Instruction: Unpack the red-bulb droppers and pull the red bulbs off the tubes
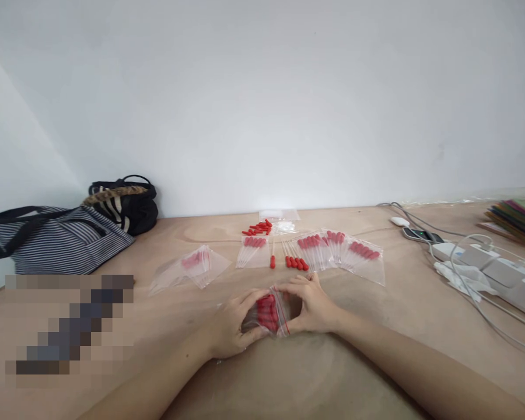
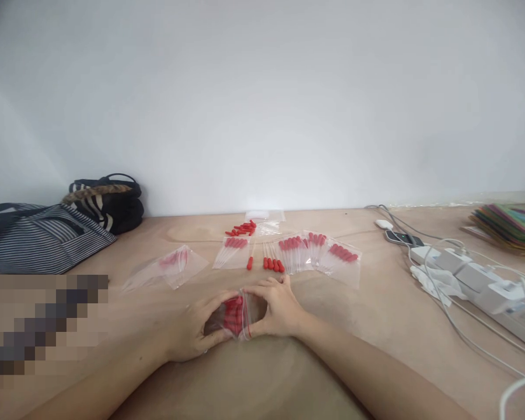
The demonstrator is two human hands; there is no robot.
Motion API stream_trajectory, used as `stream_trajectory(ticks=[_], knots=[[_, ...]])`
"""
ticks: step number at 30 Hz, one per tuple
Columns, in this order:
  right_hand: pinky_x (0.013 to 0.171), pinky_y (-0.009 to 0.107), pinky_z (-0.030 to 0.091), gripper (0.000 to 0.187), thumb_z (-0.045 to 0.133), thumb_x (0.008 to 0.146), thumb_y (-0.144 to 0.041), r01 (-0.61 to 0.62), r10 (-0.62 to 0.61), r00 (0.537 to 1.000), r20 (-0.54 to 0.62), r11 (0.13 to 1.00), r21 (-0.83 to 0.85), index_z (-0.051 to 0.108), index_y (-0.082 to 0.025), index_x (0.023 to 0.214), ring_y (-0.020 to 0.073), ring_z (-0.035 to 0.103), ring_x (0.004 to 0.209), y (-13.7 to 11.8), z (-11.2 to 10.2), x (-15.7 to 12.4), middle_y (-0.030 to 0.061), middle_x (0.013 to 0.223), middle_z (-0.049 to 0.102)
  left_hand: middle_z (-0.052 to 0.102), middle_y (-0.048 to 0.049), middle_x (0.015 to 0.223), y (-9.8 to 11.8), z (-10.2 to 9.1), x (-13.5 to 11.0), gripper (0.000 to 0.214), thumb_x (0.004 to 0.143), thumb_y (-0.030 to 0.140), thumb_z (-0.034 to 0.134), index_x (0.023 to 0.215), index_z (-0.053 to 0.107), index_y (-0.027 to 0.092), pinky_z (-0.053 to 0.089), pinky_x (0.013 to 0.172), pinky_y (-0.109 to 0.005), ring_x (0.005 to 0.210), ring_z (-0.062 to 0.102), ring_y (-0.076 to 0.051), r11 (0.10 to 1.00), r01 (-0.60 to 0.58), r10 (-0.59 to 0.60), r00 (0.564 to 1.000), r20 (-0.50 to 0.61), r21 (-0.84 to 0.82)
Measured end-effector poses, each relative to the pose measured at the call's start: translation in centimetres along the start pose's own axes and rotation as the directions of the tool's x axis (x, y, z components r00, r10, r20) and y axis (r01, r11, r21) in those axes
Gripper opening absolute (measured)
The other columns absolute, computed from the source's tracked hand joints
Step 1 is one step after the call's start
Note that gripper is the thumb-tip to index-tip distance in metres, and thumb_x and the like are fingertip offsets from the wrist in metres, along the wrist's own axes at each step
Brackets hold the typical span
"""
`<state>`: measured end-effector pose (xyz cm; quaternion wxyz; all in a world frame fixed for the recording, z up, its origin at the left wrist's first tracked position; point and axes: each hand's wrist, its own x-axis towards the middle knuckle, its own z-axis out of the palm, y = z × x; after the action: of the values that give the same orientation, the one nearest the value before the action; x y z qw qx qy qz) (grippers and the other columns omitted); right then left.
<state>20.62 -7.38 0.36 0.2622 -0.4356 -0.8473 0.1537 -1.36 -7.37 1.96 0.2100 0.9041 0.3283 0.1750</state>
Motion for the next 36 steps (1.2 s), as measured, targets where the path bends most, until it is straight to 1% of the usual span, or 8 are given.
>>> stream_trajectory(ticks=[3, 7, 11, 14, 20, 27, 32, 36], knots=[[0.073, 0.032, 0.028, 0.061, 0.068, 0.053, -0.059, 0.032, -0.032, 0.999, 0.001, 0.999, -0.021, 0.059, -0.029, 0.106, 0.0175, 0.050, 0.078, 0.0, 0.0, 0.1, 0.0010, 0.082, 0.059, 0.050, -0.0083, 0.124, -0.2, 0.0, -0.1, 0.056, 0.077, 0.033, 0.057, 0.126, 0.033, 0.024, 0.040, 0.092, -0.041, 0.109, 0.049, -0.024, 1.000, 0.009, -0.009, 1.000, 0.008, -0.022], [0.074, 0.033, 0.029, 0.045, 0.070, 0.056, -0.054, -0.023, 0.024, 0.999, -0.031, 0.999, 0.037, 0.064, -0.027, 0.092, 0.0168, 0.050, 0.078, -0.4, 0.2, 0.2, -0.0003, 0.078, 0.058, 0.047, -0.0098, 0.126, -0.7, 0.0, -0.3, 0.058, 0.077, 0.038, 0.057, 0.127, 0.033, 0.022, 0.040, 0.092, -0.041, 0.111, 0.047, -0.025, 0.999, 0.034, -0.034, 0.999, -0.016, -0.023], [0.076, 0.034, 0.029, 0.024, 0.061, 0.072, -0.046, -0.105, 0.105, 0.994, 0.009, 0.985, 0.134, 0.064, -0.022, 0.077, 0.0146, 0.052, 0.075, -0.6, 0.3, 0.6, -0.0021, 0.072, 0.059, 0.049, -0.0092, 0.123, -0.9, 0.0, -0.2, 0.051, 0.079, 0.036, 0.055, 0.124, 0.035, 0.023, 0.040, 0.092, -0.040, 0.110, 0.048, -0.024, 0.999, 0.033, -0.034, 0.999, -0.041, -0.034], [0.077, 0.034, 0.029, 0.019, 0.060, 0.074, -0.040, -0.141, 0.143, 0.990, 0.003, 0.977, 0.163, 0.064, -0.022, 0.075, 0.0145, 0.053, 0.074, -0.9, 0.3, 0.9, -0.0028, 0.070, 0.060, 0.050, -0.0084, 0.122, -0.8, 0.2, -0.1, 0.054, 0.078, 0.036, 0.056, 0.125, 0.033, 0.023, 0.041, 0.090, -0.038, 0.109, 0.049, -0.023, 0.999, 0.020, -0.020, 1.000, -0.010, -0.042], [0.076, 0.033, 0.028, 0.012, 0.060, 0.076, -0.036, -0.062, 0.064, 0.998, -0.021, 0.994, 0.095, 0.066, -0.028, 0.081, 0.0162, 0.052, 0.084, -1.6, 0.4, 1.1, -0.0017, 0.088, 0.065, 0.054, -0.0068, 0.118, -0.8, 0.4, 0.0, 0.054, 0.078, 0.033, 0.056, 0.125, 0.032, 0.023, 0.043, 0.086, -0.037, 0.104, 0.053, -0.023, 0.999, 0.015, -0.017, 0.999, -0.040, -0.048], [0.074, 0.032, 0.026, 0.006, 0.055, 0.075, -0.021, -0.177, 0.175, 0.982, 0.063, 0.984, 0.017, 0.056, -0.017, 0.079, 0.0155, 0.047, 0.078, -2.1, 0.7, 1.3, 0.0002, 0.073, 0.058, 0.054, -0.0062, 0.118, -0.5, 0.1, 0.2, 0.050, 0.077, 0.030, 0.057, 0.123, 0.037, 0.023, 0.042, 0.088, -0.036, 0.104, 0.052, -0.022, 0.998, 0.020, -0.022, 0.999, -0.034, -0.065], [0.075, 0.033, 0.025, 0.008, 0.049, 0.078, -0.021, -0.183, 0.179, 0.980, 0.086, 0.982, 0.047, 0.055, -0.019, 0.082, 0.0172, 0.046, 0.084, -2.1, 0.6, 1.3, 0.0017, 0.082, 0.058, 0.052, -0.0064, 0.122, -0.5, 0.0, 0.1, 0.050, 0.078, 0.031, 0.055, 0.124, 0.037, 0.024, 0.041, 0.090, -0.036, 0.107, 0.050, -0.023, 0.997, 0.013, -0.015, 1.000, -0.024, -0.072], [0.077, 0.035, 0.026, 0.004, 0.054, 0.075, -0.021, -0.187, 0.178, 0.979, 0.098, 0.979, 0.085, 0.054, -0.019, 0.077, 0.0167, 0.048, 0.082, -2.0, 0.6, 1.4, -0.0001, 0.076, 0.058, 0.052, -0.0056, 0.121, -0.4, 0.0, 0.2, 0.048, 0.079, 0.032, 0.055, 0.123, 0.037, 0.024, 0.041, 0.089, -0.035, 0.106, 0.051, -0.022, 0.998, 0.020, -0.021, 0.999, -0.028, -0.056]])
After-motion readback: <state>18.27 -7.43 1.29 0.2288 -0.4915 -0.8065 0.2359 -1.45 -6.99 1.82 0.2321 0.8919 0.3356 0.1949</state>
